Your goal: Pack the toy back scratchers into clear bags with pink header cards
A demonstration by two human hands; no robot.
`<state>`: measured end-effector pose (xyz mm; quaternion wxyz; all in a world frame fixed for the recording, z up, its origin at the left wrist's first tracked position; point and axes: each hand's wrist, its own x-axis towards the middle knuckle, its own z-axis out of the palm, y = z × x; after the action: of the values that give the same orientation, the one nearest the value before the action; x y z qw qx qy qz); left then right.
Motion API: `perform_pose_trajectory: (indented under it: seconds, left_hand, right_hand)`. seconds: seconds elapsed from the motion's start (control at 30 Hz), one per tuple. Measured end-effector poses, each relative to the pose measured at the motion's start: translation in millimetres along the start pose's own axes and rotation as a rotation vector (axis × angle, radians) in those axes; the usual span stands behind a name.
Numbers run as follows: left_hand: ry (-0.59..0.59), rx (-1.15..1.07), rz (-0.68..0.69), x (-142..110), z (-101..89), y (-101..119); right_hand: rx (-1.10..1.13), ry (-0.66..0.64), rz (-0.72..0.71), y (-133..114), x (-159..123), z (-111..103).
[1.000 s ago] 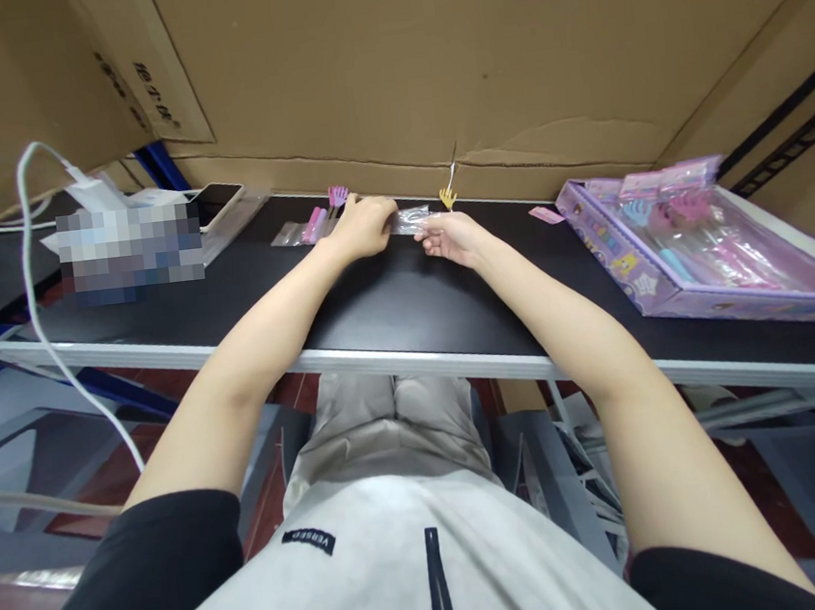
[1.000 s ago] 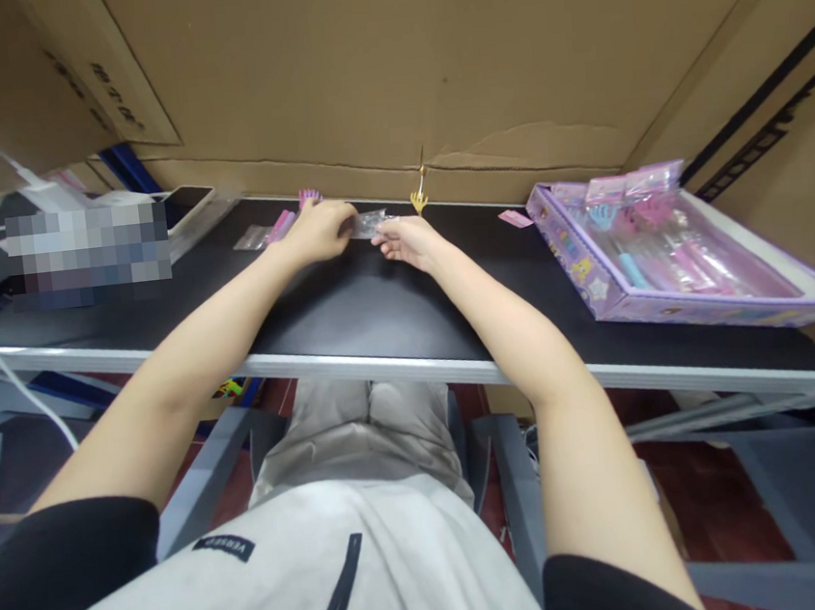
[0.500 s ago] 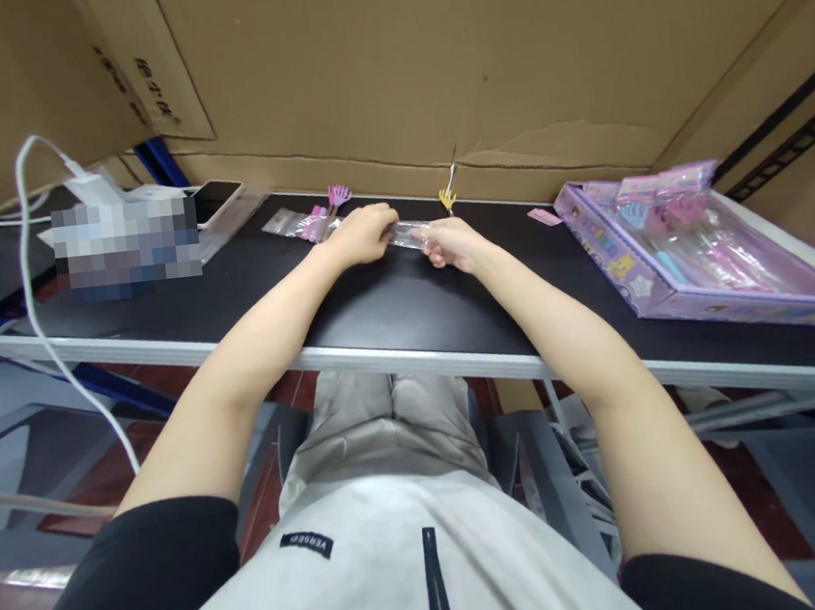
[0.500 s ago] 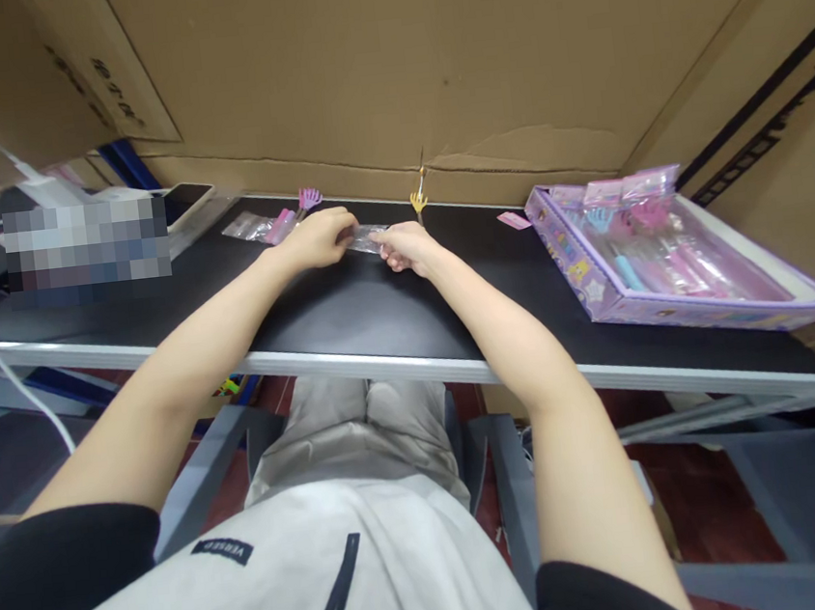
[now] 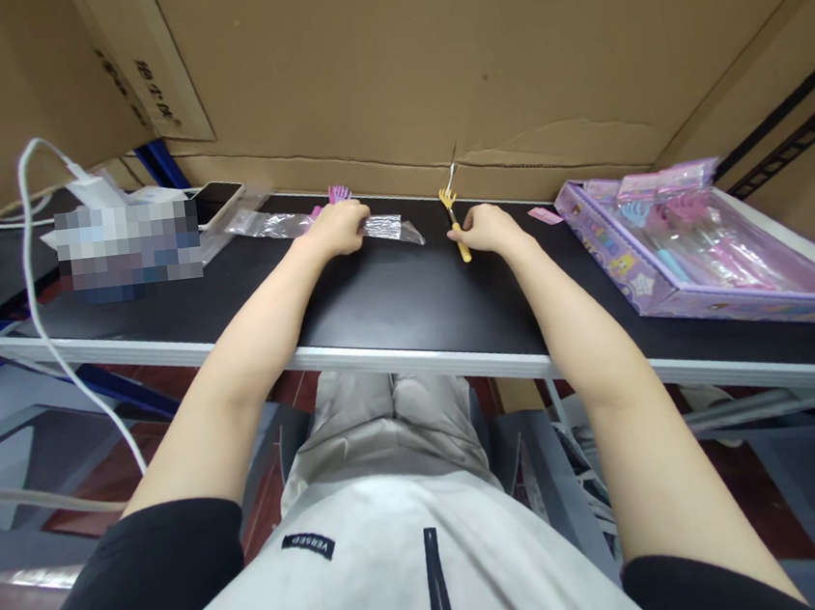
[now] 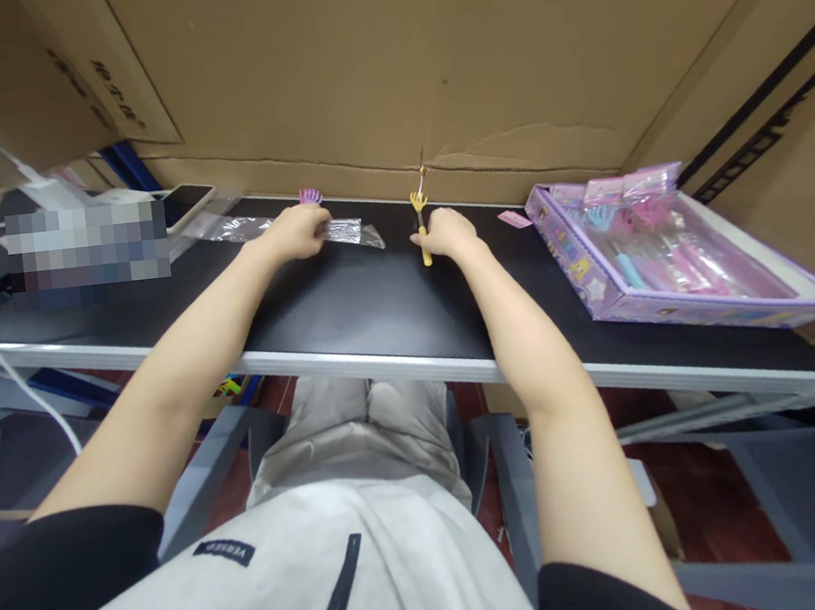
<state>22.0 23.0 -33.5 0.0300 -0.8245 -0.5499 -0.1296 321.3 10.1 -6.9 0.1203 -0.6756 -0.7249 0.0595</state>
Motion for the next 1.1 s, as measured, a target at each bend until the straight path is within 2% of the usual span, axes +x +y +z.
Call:
perform_pose_trajectory:
  seconds: [0.1,0.27,0.4,0.57,0.77,0.97,1.1]
  left_hand:
    - [-0.006,0.013,-0.007,-2.6,-4.8,0.9]
    - [-0.021,0.02,-0.047,-6.3,-11.6,3.5]
    - [-0.025,0.02,-0.071,-5.7,-10.7,-1.7]
    - [-0.004,0.036,-0.083,-1.9,-5.3,-14.6]
    - [-0.01,0.042,-0.117,-1.6,-5.8,-24.2]
    - [0.006,0.016,-0.11,-1.8,-5.9,-27.2]
    - [-0.014,0.027,-0.119,-2.0,-6.7,-24.4]
  right_hand:
    - [-0.059,-0.053,0.004,7.9,7.2,3.3]
    - [-0.125,-0.023,0.037,17.7,13.8,7.6]
    - [-0.068,0.004,0.087,21.9,12.6,8.2]
    - [0.038,0.049,0.047,31.8,17.5,7.6]
    - [0.236,0.122,-0.005,45.5,21.1,-11.0]
    - [0.347,0.083,-0.093,42.9,5.3,-37.5]
    - [0.339,0.067,-0.127,36.9,-3.4,-42.6]
